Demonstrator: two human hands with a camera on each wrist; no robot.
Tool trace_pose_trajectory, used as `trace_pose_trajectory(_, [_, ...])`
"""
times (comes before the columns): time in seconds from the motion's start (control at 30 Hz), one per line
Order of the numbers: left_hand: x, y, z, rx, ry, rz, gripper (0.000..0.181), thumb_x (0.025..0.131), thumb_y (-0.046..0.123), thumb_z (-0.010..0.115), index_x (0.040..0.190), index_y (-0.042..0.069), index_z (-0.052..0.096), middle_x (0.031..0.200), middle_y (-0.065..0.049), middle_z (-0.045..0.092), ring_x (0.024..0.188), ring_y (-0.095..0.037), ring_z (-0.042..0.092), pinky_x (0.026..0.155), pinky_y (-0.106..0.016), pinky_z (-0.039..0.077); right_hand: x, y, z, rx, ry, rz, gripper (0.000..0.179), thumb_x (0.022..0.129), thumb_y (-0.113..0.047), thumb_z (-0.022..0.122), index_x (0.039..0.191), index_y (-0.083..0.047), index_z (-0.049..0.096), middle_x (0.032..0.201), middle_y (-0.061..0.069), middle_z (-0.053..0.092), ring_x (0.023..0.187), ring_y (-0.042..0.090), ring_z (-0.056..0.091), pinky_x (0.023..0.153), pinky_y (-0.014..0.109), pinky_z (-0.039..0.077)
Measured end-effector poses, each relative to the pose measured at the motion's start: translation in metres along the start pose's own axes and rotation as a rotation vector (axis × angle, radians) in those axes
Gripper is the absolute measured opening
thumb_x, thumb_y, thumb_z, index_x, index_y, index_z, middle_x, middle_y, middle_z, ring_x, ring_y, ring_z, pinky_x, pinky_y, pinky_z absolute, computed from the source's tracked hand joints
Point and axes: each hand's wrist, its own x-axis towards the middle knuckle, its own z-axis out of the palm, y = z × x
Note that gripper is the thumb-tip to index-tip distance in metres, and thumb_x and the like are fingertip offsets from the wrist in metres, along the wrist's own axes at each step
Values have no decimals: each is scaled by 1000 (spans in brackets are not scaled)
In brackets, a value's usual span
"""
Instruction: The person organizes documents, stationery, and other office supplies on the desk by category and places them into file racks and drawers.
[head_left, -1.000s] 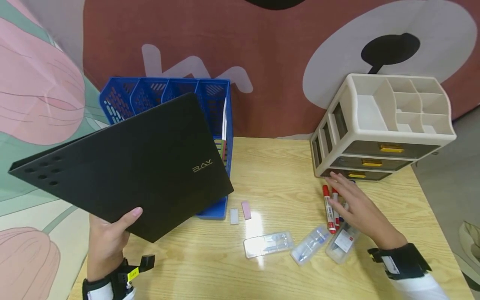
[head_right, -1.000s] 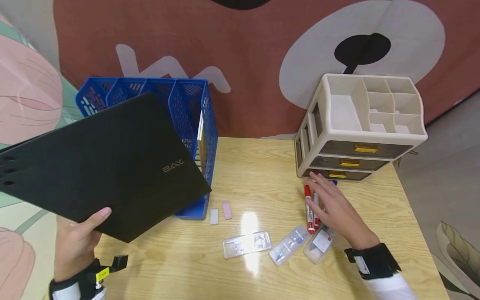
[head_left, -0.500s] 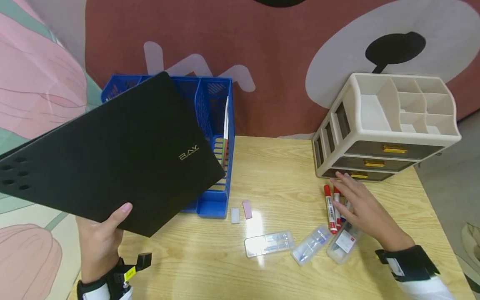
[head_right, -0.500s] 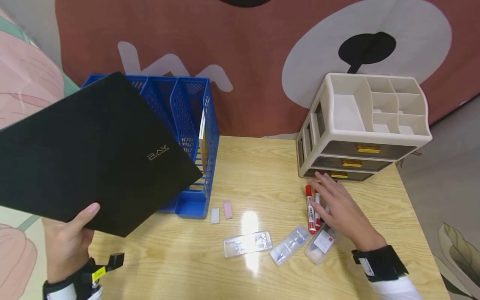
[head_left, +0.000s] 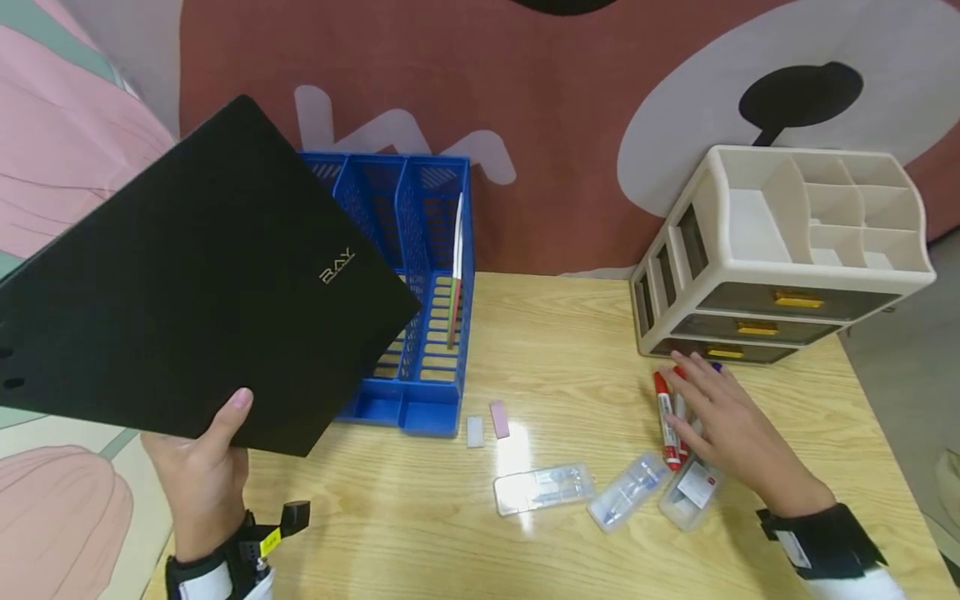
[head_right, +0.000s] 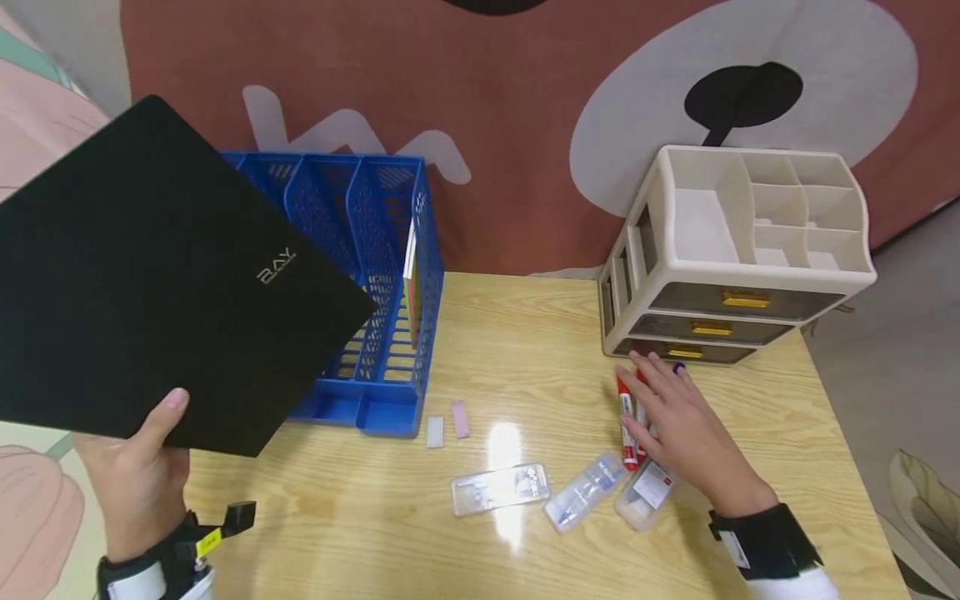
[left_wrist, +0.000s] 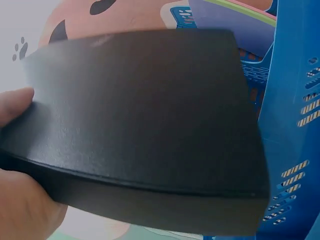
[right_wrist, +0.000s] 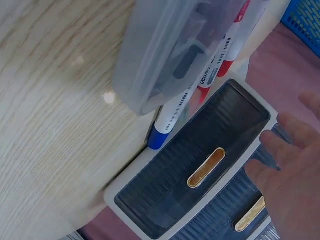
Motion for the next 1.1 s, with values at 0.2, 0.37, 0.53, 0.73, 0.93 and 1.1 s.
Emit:
trace_pose_trajectory(0.2, [0,-3,4,155,59,65,71,70,-34,58,135,-8,46,133,-36,50,118,-45,52,94,-38,55,-4,-2,3,-31,-29,-7,75,84,-42,70,146,-8,44,156,20,32,146,35,17,118,60,12])
trace_pose_trajectory(0.37, [0,-6,8,240,90,111,66,71,-29,64,133,-7,52,131,-39,51,115,-45,54,93,-36,55,-6,-4,4,-33,-15,-21,78,83,-43,71,148,-11,42,157,19,31,146,36,19,118,60,11])
trace_pose_trajectory(0.53, [0,-9,14,328,78,138,62,74,-23,66,132,-6,54,129,-37,53,114,-44,55,92,-32,55,-7,-7,5,-7,-1,-34,77,83,-40,71,149,-15,41,157,18,33,143,38,24,117,62,12])
trace_pose_trajectory(0.73, [2,-18,20,382,78,141,59,75,-18,69,131,-5,56,129,-33,56,115,-42,55,96,-32,52,-8,-14,5,31,-10,-53,78,82,-37,72,149,-15,40,157,19,32,144,38,22,116,63,16])
trace_pose_trajectory(0.93, [7,-29,25,390,128,86,56,75,-13,74,128,-4,58,127,-26,61,117,-38,54,97,-33,51,-7,-22,5,66,-22,-40,74,83,-37,72,147,-14,43,157,17,32,145,36,20,118,59,15])
trace_pose_trajectory(1.1, [10,-37,30,414,166,33,51,75,-6,76,124,-3,61,123,-23,63,115,-36,55,94,-32,51,-8,-22,6,101,-10,-39,72,83,-35,72,146,-13,44,157,16,33,146,35,19,119,58,15])
